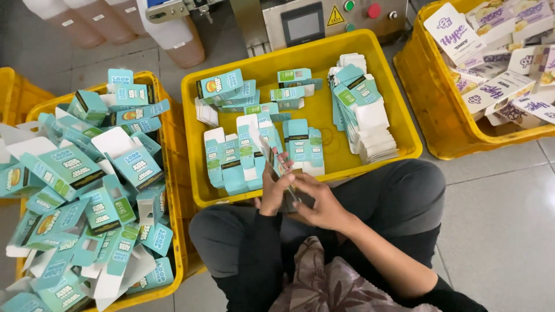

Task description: The person is folding flat cardboard box templates into their final box shape and organizing them in yellow plastic bins.

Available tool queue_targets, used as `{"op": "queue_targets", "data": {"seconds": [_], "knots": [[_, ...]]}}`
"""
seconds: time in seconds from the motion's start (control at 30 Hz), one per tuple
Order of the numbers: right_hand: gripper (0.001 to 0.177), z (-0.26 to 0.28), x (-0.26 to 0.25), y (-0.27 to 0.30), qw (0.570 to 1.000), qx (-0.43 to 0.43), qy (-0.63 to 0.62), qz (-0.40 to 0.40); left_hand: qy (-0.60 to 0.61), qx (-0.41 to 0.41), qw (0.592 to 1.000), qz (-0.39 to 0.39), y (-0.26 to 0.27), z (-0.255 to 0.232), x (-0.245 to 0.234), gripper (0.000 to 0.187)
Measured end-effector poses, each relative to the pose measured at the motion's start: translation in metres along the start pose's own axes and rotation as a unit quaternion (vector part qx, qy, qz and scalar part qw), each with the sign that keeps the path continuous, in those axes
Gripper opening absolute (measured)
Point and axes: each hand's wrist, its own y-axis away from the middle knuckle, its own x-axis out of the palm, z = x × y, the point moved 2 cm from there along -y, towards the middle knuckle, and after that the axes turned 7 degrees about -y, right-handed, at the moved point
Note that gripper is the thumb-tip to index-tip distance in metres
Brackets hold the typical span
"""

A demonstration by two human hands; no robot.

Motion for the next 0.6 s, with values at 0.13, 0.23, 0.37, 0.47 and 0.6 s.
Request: {"op": "queue_targets", "data": {"seconds": [0.13,0.23,0.37,0.47,0.6], "knots": [[0.052,0.002,-0.024,0.004,0.994,0.043,-0.082,0.051,0.221,-0.025,0.974,-0.032,0.016,0.044,-0.027,0.076],[0.038,-0.02,-0.042,0.005,0.996,0.013,0.018,-0.091,0.223,-0.105,0.965,-0.094,0.028,0.078,-0.044,0.065],[0.065,-0.023,-0.036,0.001,0.991,0.092,-0.076,-0.055,0.102,-0.185,0.972,-0.102,0.044,0.063,-0.02,0.092],[0.073,-0.029,-0.025,0.001,0.984,0.108,-0.141,-0.024,-0.038,-0.107,0.989,-0.094,0.037,-0.055,0.028,0.103],[0.069,-0.032,-0.016,0.002,0.981,0.094,-0.171,-0.022,-0.125,0.056,0.984,-0.114,0.053,-0.113,0.053,0.094]]}}
